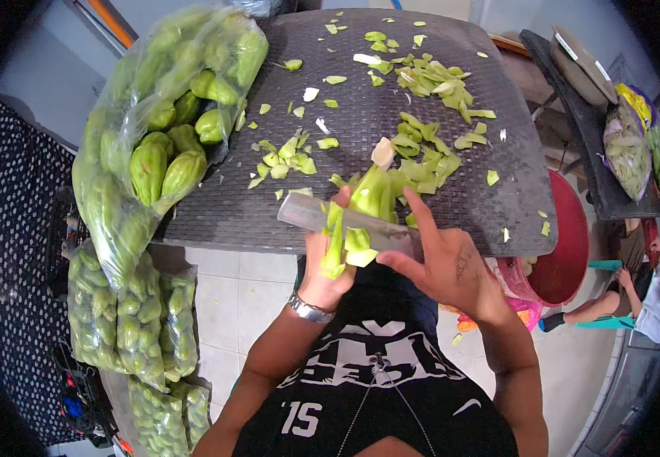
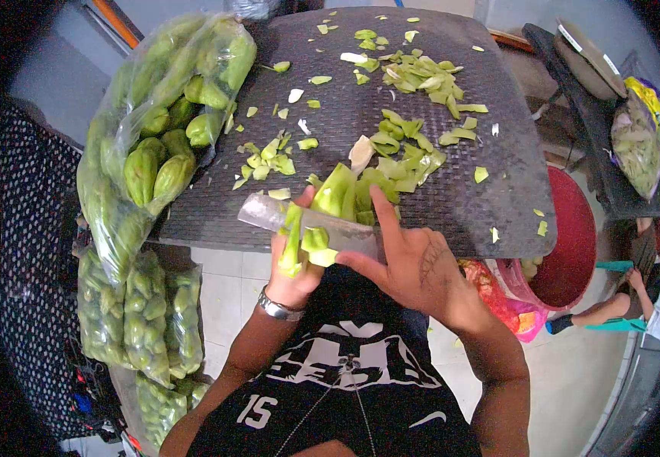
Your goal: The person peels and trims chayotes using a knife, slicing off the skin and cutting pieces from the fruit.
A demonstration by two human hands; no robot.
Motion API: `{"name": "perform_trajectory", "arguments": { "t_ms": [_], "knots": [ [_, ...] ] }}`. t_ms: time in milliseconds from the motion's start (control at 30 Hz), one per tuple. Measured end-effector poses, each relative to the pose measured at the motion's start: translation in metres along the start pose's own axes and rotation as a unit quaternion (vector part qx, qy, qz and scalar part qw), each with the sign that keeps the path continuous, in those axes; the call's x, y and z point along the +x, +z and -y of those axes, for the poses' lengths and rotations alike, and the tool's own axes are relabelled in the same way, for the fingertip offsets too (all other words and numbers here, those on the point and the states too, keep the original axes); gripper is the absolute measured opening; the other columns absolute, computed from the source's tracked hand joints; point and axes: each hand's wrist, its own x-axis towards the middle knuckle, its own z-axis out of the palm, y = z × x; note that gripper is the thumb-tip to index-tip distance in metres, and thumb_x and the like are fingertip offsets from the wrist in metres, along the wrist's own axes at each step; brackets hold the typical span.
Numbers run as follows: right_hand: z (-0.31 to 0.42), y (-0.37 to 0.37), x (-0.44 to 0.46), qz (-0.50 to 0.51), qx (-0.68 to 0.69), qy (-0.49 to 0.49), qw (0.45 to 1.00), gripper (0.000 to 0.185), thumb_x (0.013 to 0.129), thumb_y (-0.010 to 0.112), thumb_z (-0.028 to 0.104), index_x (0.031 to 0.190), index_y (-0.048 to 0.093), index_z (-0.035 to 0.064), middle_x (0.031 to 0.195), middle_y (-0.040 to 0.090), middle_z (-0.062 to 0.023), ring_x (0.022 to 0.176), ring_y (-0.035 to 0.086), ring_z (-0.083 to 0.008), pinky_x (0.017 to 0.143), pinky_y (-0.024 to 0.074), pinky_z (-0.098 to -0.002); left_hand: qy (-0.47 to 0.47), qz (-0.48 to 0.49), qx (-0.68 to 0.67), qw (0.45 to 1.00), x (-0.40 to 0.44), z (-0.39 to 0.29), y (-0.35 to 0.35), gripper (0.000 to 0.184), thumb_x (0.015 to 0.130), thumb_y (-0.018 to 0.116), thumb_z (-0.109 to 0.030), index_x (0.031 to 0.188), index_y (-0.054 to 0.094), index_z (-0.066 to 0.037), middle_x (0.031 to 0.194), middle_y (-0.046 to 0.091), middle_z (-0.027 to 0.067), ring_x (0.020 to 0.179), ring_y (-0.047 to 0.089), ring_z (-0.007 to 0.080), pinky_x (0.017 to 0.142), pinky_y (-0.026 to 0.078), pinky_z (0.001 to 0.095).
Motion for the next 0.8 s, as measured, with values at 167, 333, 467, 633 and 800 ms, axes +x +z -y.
{"name": "perform_trajectory", "arguments": {
  "t_ms": [167, 333, 467, 633, 800],
  "knots": [
    [-0.018, -0.009, 0.008, -0.034, -0.069, -0.024, 0.997, 0.095, 0.095, 0.065, 0.058, 0.157, 0.024, -0.0009, 0.073, 0.068, -0.0259, 0.072, 0.07, -0.0491, 0.061, 0.0547, -0.0558, -0.063, 0.032, 0.039, 0.997, -0.008, -0.017, 0.005, 0.038, 0.107, 0.053, -0.027, 0.131, 0.058, 0.002, 0.12, 0.069, 0.0187, 0.101, 0.073, 0.0293, 0.078, 0.064, 0.0463],
    [-0.049, -0.036, 0.009, -0.053, -0.051, 0.169, 0.983, 0.081, 0.097, 0.065, 0.054, 0.153, 0.037, 0.0016, 0.078, 0.069, -0.0283, 0.08, 0.071, -0.0493, 0.068, 0.0549, -0.0539, -0.179, 0.028, 0.036, 0.983, -0.003, -0.028, 0.003, 0.048, 0.107, 0.048, -0.043, 0.128, 0.06, -0.001, 0.103, 0.073, 0.0164, 0.08, 0.075, 0.0306, 0.059, 0.063, 0.0384],
    [-0.038, -0.039, 0.004, -0.055, 0.038, 0.184, 0.981, 0.074, 0.099, 0.064, 0.05, 0.149, 0.044, -0.0011, 0.075, 0.067, -0.0315, 0.083, 0.07, -0.0514, 0.071, 0.054, -0.0537, -0.148, 0.0, 0.052, 0.988, 0.003, -0.029, 0.009, 0.047, 0.107, 0.049, -0.042, 0.13, 0.06, -0.002, 0.106, 0.073, 0.0152, 0.083, 0.075, 0.0297, 0.065, 0.063, 0.04],
    [0.006, -0.008, -0.003, 0.016, 0.025, 0.056, 0.998, 0.089, 0.096, 0.067, 0.053, 0.155, 0.028, -0.0016, 0.07, 0.067, -0.026, 0.073, 0.07, -0.0496, 0.065, 0.0551, -0.056, -0.054, -0.057, -0.039, 0.996, 0.003, -0.003, 0.01, 0.045, 0.106, 0.054, -0.036, 0.132, 0.059, 0.002, 0.115, 0.071, 0.0163, 0.1, 0.073, 0.0259, 0.08, 0.063, 0.041],
    [0.001, -0.005, 0.002, 0.009, -0.018, -0.026, 0.999, 0.095, 0.094, 0.068, 0.056, 0.155, 0.026, -0.0026, 0.07, 0.068, -0.0245, 0.069, 0.07, -0.0483, 0.062, 0.0559, -0.0547, -0.119, 0.027, 0.023, 0.992, 0.001, -0.013, 0.002, 0.048, 0.109, 0.048, -0.035, 0.146, 0.051, -0.005, 0.14, 0.06, 0.0176, 0.127, 0.061, 0.0311, 0.108, 0.05, 0.0457]
  ]
}}
